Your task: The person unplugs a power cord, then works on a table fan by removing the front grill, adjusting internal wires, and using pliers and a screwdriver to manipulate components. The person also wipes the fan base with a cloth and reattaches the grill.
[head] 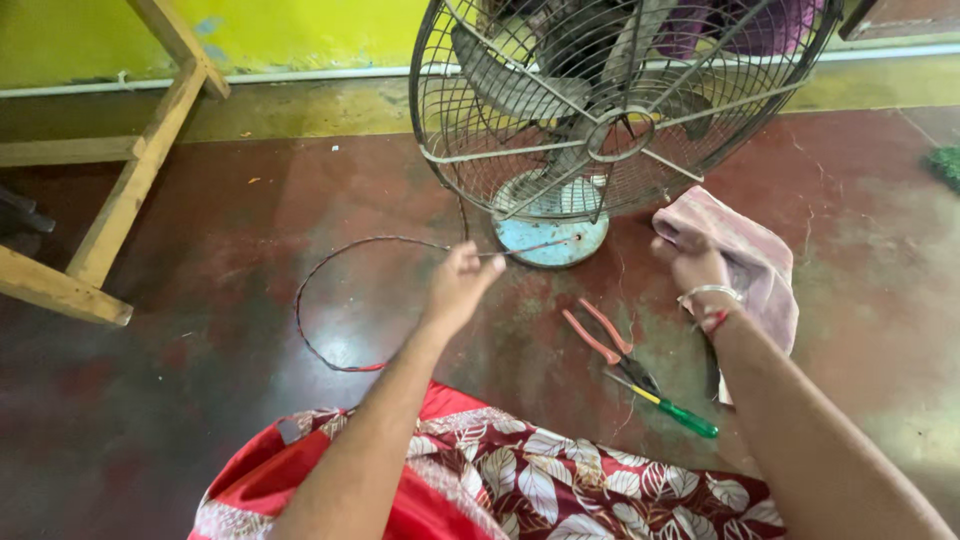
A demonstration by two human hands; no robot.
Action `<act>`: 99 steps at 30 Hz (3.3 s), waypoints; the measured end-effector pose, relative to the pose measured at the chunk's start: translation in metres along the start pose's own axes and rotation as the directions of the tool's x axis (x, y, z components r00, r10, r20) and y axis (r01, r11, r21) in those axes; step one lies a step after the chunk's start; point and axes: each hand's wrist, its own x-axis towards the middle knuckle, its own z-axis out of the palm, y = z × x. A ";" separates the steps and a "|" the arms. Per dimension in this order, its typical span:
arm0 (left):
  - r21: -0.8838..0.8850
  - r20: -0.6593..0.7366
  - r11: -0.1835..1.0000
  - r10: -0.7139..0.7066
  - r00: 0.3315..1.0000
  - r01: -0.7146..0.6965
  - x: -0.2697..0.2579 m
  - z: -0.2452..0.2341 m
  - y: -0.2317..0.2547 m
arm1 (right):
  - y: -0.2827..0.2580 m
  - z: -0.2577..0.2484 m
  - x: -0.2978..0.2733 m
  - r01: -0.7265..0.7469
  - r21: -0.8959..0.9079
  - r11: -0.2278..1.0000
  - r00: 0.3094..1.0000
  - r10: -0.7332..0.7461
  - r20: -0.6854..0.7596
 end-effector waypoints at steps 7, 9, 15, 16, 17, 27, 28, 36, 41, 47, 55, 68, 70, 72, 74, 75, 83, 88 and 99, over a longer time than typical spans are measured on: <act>-0.527 -0.173 0.836 0.067 0.983 -0.150 0.072 -0.007 0.059 | -0.064 -0.025 0.061 -0.276 0.843 0.462 0.950 0.262 0.167; -0.605 -0.086 0.794 -0.139 0.987 0.059 0.073 -0.011 0.071 | -0.080 -0.017 0.059 -0.253 0.829 0.499 0.966 0.175 0.190; -0.642 -0.128 0.767 -0.126 0.984 0.015 0.072 -0.011 0.086 | -0.093 -0.011 0.045 -0.225 0.842 0.490 0.972 0.173 0.159; -0.637 -0.134 0.770 -0.152 0.979 0.032 0.071 -0.013 0.086 | -0.092 -0.011 0.042 -0.208 0.860 0.466 0.978 0.128 0.167; -0.632 -0.141 0.774 -0.177 0.974 0.050 0.071 -0.016 0.087 | -0.092 -0.010 0.042 -0.218 0.857 0.466 0.975 0.128 0.179; -0.682 -0.103 0.725 -0.226 0.969 0.097 0.075 -0.024 0.098 | -0.040 -0.002 0.041 -0.268 0.850 0.453 0.963 0.106 0.247; -0.674 -0.115 0.734 -0.212 0.971 0.080 0.075 -0.022 0.092 | -0.024 0.004 0.041 -0.282 0.854 0.437 0.959 0.130 0.251; -0.607 -0.287 0.785 -0.074 0.955 -0.122 0.074 0.007 0.021 | 0.041 0.122 0.038 0.014 0.097 0.995 0.994 -0.003 -0.112; 0.019 -0.258 0.987 0.157 0.953 -0.158 0.047 0.034 -0.019 | 0.052 0.175 0.085 0.333 -0.448 0.830 0.940 -0.327 0.094; 0.540 0.208 0.734 0.359 0.910 -0.413 0.060 0.063 -0.034 | 0.104 0.251 0.166 0.203 0.529 0.824 0.939 -0.317 0.134; 0.659 0.272 0.683 0.174 0.946 -0.315 0.068 0.087 -0.041 | 0.166 0.248 0.131 -0.610 0.439 0.660 0.790 0.464 0.400; 0.721 0.281 0.634 0.102 0.954 -0.280 -0.037 0.035 -0.063 | 0.171 0.239 -0.041 -0.542 -0.110 0.833 0.684 0.513 0.518; 0.732 0.293 0.613 0.113 0.950 -0.298 -0.050 0.027 -0.060 | 0.142 0.241 -0.046 -0.485 -0.067 0.872 0.779 0.466 0.420; 0.734 0.312 0.582 0.169 0.935 -0.350 -0.061 0.024 -0.053 | 0.114 0.243 -0.041 -0.360 -0.018 0.933 0.891 0.349 0.289; 0.728 0.303 0.602 0.148 0.941 -0.329 -0.069 0.020 -0.044 | 0.093 0.241 -0.040 -0.200 -0.011 0.980 0.966 0.199 0.164; 0.722 0.300 0.613 0.137 0.944 -0.319 -0.072 0.018 -0.039 | 0.083 0.239 -0.039 -0.111 -0.025 0.993 0.988 0.113 0.108; 0.767 0.389 0.596 -0.136 0.911 -0.238 -0.087 0.005 -0.010 | 0.017 0.174 -0.102 0.630 -0.543 0.556 0.715 -0.687 0.127; 0.735 0.404 0.571 0.063 0.913 -0.365 -0.096 0.008 0.015 | -0.023 0.099 -0.138 0.442 -0.596 0.671 0.883 -0.206 0.423; 0.521 0.213 0.561 0.645 0.734 -0.644 -0.141 -0.028 0.144 | -0.076 -0.058 -0.112 0.450 -0.607 0.655 0.867 -0.158 0.473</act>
